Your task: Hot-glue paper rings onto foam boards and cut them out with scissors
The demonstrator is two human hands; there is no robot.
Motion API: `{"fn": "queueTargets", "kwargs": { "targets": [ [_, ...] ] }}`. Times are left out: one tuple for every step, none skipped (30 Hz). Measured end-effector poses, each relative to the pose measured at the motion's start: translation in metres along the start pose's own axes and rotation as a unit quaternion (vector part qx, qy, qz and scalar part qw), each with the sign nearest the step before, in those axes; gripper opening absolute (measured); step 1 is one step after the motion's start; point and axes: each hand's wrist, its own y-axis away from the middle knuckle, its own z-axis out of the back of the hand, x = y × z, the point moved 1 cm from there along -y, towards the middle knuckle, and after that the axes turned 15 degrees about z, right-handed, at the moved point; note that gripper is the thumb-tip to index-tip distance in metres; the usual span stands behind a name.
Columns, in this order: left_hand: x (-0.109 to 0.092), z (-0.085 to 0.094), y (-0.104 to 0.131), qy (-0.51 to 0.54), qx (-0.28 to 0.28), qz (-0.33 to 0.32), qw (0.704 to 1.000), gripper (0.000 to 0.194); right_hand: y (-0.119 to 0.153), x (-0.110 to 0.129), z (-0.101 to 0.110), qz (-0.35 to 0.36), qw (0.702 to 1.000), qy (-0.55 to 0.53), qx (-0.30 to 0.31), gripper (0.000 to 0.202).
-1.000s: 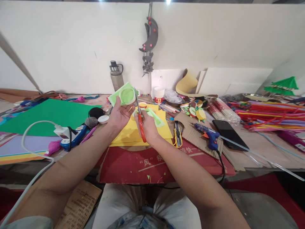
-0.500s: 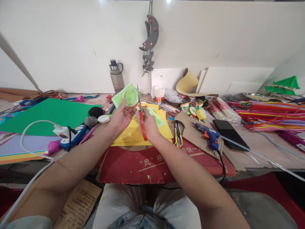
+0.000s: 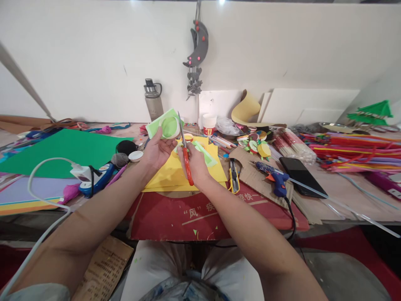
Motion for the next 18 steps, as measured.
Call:
{"fn": "queueTargets", "kwargs": {
  "targets": [
    [-0.001,0.0006,-0.0004,-0.001,0.002,-0.002,1.0,0.016,0.0001,0.0004,-0.0001,0.002,1.0,0.005,0.0,0.053],
    [-0.0017,0.0012,-0.0007,-0.003,0.005,-0.003,1.0,0.015,0.0001,0.0005,-0.0002,0.004,1.0,0.01,0.002,0.052],
    [-0.0022,0.0018,-0.0011,-0.005,0.008,-0.004,1.0,0.015,0.0001,0.0005,-0.0003,0.006,1.0,0.014,0.002,0.052],
    [-0.0025,0.0024,-0.0013,-0.007,0.009,-0.006,1.0,0.015,0.0,0.0004,-0.0005,0.008,1.0,0.015,0.002,0.052],
    [-0.0026,0.0028,-0.0015,-0.008,0.008,-0.007,1.0,0.015,0.0,0.0001,-0.0007,0.009,1.0,0.013,0.003,0.051],
    [-0.0025,0.0031,-0.0016,-0.008,0.008,-0.007,1.0,0.015,0.0,-0.0003,-0.0009,0.009,1.0,0.009,0.004,0.051],
    [-0.0025,0.0033,-0.0018,-0.007,0.008,-0.007,1.0,0.015,0.0001,-0.0007,-0.0011,0.007,1.0,0.005,0.004,0.051],
    [-0.0026,0.0034,-0.0021,-0.007,0.009,-0.008,1.0,0.015,0.0003,-0.0011,-0.0013,0.006,1.0,0.001,0.004,0.051],
    [-0.0029,0.0034,-0.0024,-0.005,0.01,-0.01,1.0,0.015,0.0006,-0.0014,-0.0015,0.003,1.0,-0.003,0.005,0.051],
    [-0.0033,0.0036,-0.0029,-0.002,0.009,-0.012,1.0,0.016,0.0011,-0.0017,-0.0017,0.001,1.0,-0.008,0.005,0.051],
    [-0.004,0.0038,-0.0035,0.003,0.007,-0.015,1.0,0.017,0.0016,-0.0019,-0.002,-0.001,1.0,-0.013,0.005,0.051],
    [-0.0047,0.0042,-0.0042,0.007,0.005,-0.017,1.0,0.017,0.0021,-0.0023,-0.0023,-0.005,1.0,-0.018,0.006,0.051],
    [-0.0054,0.0046,-0.0049,0.011,0.004,-0.019,1.0,0.016,0.0025,-0.0029,-0.0028,-0.01,1.0,-0.024,0.009,0.051],
    [-0.006,0.0051,-0.0056,0.015,0.003,-0.018,1.0,0.015,0.0028,-0.0037,-0.0033,-0.017,0.999,-0.032,0.015,0.052],
    [-0.0063,0.0057,-0.0061,0.016,0.002,-0.017,1.0,0.013,0.003,-0.0048,-0.0038,-0.026,0.999,-0.041,0.021,0.052],
    [-0.0062,0.0061,-0.0063,0.015,0.002,-0.015,1.0,0.012,0.0029,-0.0061,-0.0043,-0.034,0.998,-0.05,0.027,0.054],
    [-0.0058,0.0063,-0.0062,0.013,0.002,-0.012,1.0,0.012,0.0028,-0.0075,-0.0046,-0.039,0.997,-0.057,0.032,0.055],
    [-0.0051,0.0062,-0.0057,0.01,0.003,-0.009,1.0,0.012,0.0024,-0.009,-0.0048,-0.042,0.997,-0.061,0.035,0.057]
  ]
}}
